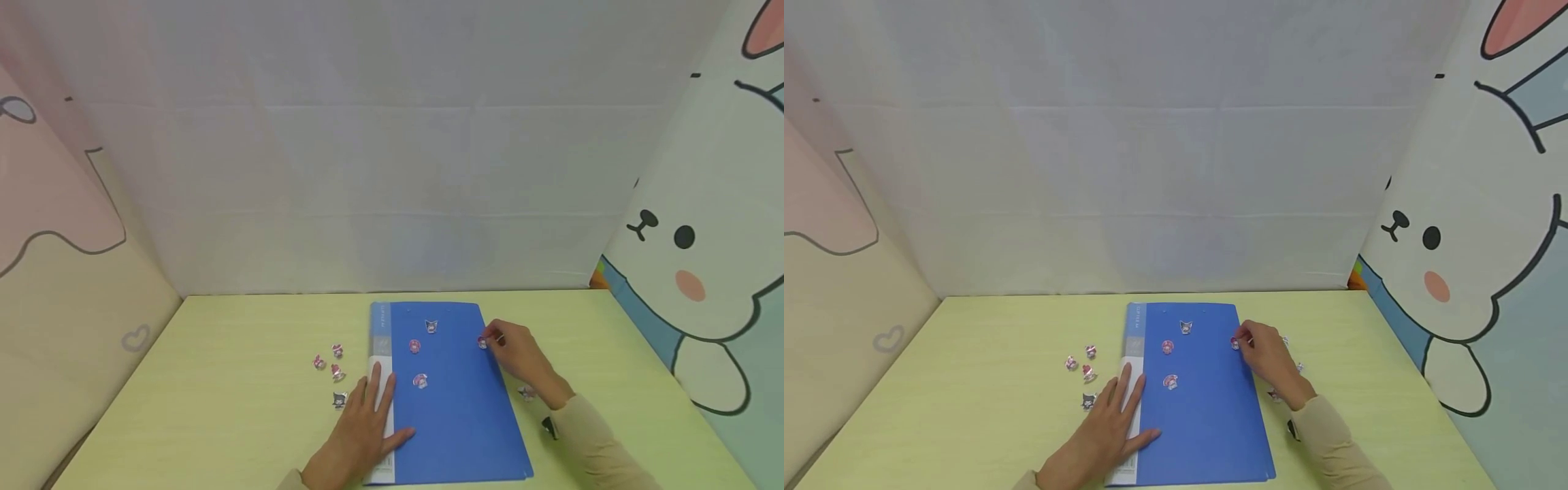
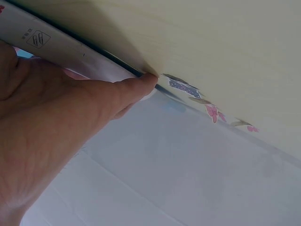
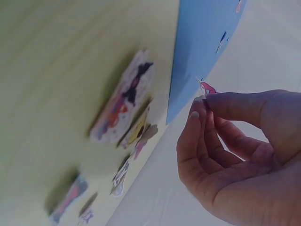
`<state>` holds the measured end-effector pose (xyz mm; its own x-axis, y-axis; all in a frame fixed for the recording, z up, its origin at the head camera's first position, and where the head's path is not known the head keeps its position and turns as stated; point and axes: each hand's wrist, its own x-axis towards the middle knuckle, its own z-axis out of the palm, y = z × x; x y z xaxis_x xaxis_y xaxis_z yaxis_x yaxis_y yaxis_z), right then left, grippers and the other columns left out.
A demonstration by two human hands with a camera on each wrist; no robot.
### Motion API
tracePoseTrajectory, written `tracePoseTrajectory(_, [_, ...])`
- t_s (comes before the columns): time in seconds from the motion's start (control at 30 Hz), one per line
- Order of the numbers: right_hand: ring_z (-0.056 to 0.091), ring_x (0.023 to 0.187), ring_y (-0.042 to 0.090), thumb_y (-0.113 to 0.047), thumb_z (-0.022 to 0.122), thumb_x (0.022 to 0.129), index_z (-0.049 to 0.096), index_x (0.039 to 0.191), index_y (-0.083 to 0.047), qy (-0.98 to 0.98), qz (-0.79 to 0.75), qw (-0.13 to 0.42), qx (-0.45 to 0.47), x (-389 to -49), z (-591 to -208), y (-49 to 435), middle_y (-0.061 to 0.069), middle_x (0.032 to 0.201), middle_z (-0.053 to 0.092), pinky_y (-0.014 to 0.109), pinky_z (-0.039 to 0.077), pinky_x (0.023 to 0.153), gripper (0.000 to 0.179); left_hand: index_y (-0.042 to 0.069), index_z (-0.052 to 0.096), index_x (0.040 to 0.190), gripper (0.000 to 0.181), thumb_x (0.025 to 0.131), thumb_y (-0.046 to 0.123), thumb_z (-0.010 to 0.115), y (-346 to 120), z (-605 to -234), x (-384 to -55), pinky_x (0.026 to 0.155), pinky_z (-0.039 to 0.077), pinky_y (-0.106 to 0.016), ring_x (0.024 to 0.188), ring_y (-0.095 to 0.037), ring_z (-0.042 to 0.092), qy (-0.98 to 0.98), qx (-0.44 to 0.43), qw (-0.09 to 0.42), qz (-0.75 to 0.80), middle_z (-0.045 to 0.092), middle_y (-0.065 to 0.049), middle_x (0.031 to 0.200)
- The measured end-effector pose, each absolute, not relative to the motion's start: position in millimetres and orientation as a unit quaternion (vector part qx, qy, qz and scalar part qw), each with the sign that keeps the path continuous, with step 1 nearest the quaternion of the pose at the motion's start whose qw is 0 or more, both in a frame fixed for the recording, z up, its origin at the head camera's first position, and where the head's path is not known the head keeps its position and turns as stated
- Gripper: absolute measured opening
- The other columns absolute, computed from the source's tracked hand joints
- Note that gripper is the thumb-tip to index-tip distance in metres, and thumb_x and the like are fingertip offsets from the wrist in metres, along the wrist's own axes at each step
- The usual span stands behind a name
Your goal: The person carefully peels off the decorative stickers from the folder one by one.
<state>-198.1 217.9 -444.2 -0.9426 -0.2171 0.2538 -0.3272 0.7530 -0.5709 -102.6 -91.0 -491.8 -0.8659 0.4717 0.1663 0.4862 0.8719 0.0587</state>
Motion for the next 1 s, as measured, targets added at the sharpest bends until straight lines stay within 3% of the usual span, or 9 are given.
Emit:
tracePoseTrajectory(0.33, [0.064, 0.075, 0.020, 0.003, 0.065, 0.095, 0.068, 0.093, 0.002, -0.935, 0.308, 0.106, 0.141, -193, -446, 240, 0.007, 0.084, 0.071, 0.032, 0.051, 0.064, 0.004, 0.004, 0.036, 0.158, 0.088, 0.100, 0.070, 0.043, -90, -482, -101, 0.114, 0.039, -0.052, 0.138, -0.046, 0.044, -0.966, -0.249, 0.050, -0.048, 0.029, -0.028, 0.162])
tracePoseTrajectory(1.0, [0.056, 0.076, 0.018, -0.003, 0.066, 0.096, 0.068, 0.094, 0.000, -0.950, 0.288, 0.087, 0.088, -186, -449, 282, 0.004, 0.083, 0.066, 0.034, 0.047, 0.065, 0.005, 0.005, 0.035, 0.159, 0.090, 0.098, 0.071, 0.046, -89, -479, -101, 0.115, 0.038, -0.052, 0.141, -0.043, 0.042, -0.971, -0.235, 0.024, -0.046, 0.027, -0.025, 0.164])
